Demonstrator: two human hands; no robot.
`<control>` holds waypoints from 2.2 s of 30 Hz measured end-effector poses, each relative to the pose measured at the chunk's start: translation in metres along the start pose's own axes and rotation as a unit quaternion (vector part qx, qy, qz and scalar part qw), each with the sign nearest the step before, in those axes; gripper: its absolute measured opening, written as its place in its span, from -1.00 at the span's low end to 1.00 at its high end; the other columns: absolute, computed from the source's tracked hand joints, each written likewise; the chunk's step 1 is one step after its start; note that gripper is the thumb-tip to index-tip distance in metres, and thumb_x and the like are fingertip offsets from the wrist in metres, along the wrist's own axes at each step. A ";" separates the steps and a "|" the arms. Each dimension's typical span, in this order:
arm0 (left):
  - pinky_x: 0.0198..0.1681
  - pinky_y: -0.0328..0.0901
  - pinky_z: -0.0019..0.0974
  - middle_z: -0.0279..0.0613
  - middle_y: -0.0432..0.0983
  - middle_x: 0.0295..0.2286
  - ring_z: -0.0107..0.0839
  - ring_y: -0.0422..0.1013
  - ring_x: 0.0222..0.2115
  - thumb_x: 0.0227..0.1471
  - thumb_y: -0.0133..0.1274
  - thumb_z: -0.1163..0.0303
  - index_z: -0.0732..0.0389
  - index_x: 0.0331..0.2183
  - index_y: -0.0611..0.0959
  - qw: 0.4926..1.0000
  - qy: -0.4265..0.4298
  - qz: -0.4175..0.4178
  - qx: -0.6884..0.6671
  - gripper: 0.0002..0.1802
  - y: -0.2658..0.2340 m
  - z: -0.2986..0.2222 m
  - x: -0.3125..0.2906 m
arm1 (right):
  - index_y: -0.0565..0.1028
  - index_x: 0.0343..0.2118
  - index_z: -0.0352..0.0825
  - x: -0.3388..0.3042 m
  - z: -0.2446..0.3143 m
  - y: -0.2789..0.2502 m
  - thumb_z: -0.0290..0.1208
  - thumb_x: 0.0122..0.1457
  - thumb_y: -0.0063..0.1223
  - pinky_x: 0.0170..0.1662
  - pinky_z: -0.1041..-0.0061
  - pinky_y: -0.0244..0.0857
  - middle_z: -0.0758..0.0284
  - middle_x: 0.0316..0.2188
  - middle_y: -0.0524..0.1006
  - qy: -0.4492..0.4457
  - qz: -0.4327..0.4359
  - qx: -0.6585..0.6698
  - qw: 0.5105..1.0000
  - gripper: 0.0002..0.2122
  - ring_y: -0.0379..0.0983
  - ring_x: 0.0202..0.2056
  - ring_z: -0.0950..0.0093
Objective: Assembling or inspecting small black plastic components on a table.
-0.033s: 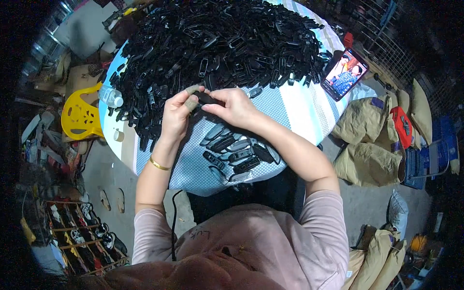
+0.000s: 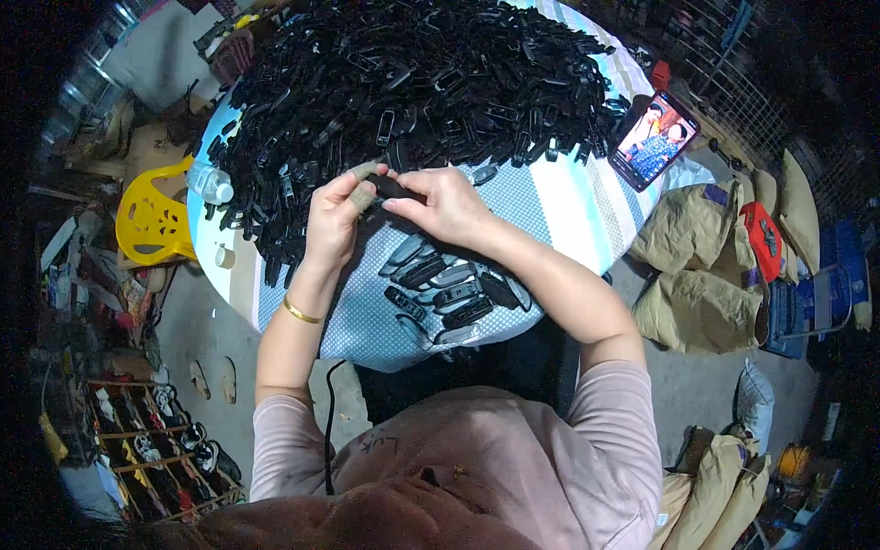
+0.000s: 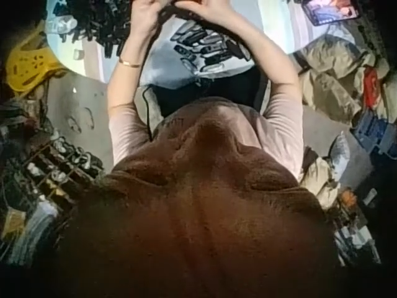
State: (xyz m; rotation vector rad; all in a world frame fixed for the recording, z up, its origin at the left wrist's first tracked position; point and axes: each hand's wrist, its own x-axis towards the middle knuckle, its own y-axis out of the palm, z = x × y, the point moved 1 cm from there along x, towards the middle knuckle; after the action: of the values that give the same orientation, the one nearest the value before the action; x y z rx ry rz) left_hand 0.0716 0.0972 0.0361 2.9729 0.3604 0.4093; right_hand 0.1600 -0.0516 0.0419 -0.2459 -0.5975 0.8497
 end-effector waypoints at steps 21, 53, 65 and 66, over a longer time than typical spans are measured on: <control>-0.29 0.29 -0.21 -0.05 0.37 -0.36 -0.09 0.36 -0.35 -0.19 0.15 0.29 0.28 -0.19 0.49 0.811 0.134 0.039 0.568 -0.54 0.030 0.016 0.011 | 0.53 -0.38 -0.34 0.012 -0.034 -0.063 -0.54 -0.12 -0.03 -0.27 0.39 0.33 0.20 -0.45 0.52 -0.007 -0.006 -0.288 0.958 -0.81 0.46 -0.38 0.26; -0.28 0.34 -0.49 -0.30 0.44 -0.30 -0.58 0.37 -0.34 -0.02 0.02 0.54 0.27 -0.15 0.47 0.986 -0.116 -0.057 -0.103 -0.69 0.015 0.012 0.008 | 0.42 -0.22 -0.44 0.021 -0.007 -0.007 -0.58 0.04 0.06 -0.34 0.71 0.35 0.34 -0.33 0.49 0.028 -0.147 0.305 0.941 -0.78 0.43 -0.42 0.65; -0.25 0.31 -0.54 -0.30 0.49 -0.33 -0.61 0.39 -0.39 -0.11 0.07 0.64 0.31 -0.13 0.50 0.987 -0.027 -0.130 -0.089 -0.60 0.006 0.012 0.008 | 0.50 -0.33 -0.42 0.010 0.005 -0.002 -0.54 -0.13 0.15 -0.42 0.61 0.39 0.24 -0.46 0.49 -0.081 -0.155 -0.050 0.983 -0.77 0.49 -0.47 0.48; -0.25 0.31 -0.54 -0.29 0.49 -0.33 -0.61 0.39 -0.39 -0.11 0.07 0.65 0.31 -0.14 0.51 0.986 -0.025 -0.130 -0.097 -0.61 0.008 0.010 0.008 | 0.50 -0.33 -0.42 0.009 0.006 0.000 -0.54 -0.13 0.15 -0.42 0.61 0.39 0.24 -0.46 0.49 -0.082 -0.155 -0.049 0.983 -0.77 0.49 -0.47 0.48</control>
State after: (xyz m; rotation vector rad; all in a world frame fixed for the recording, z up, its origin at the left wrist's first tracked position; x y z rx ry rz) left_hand 0.0838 0.0910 0.0292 2.6937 0.6539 0.3203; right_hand 0.1615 -0.0454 0.0500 -0.1674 -0.8103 0.5428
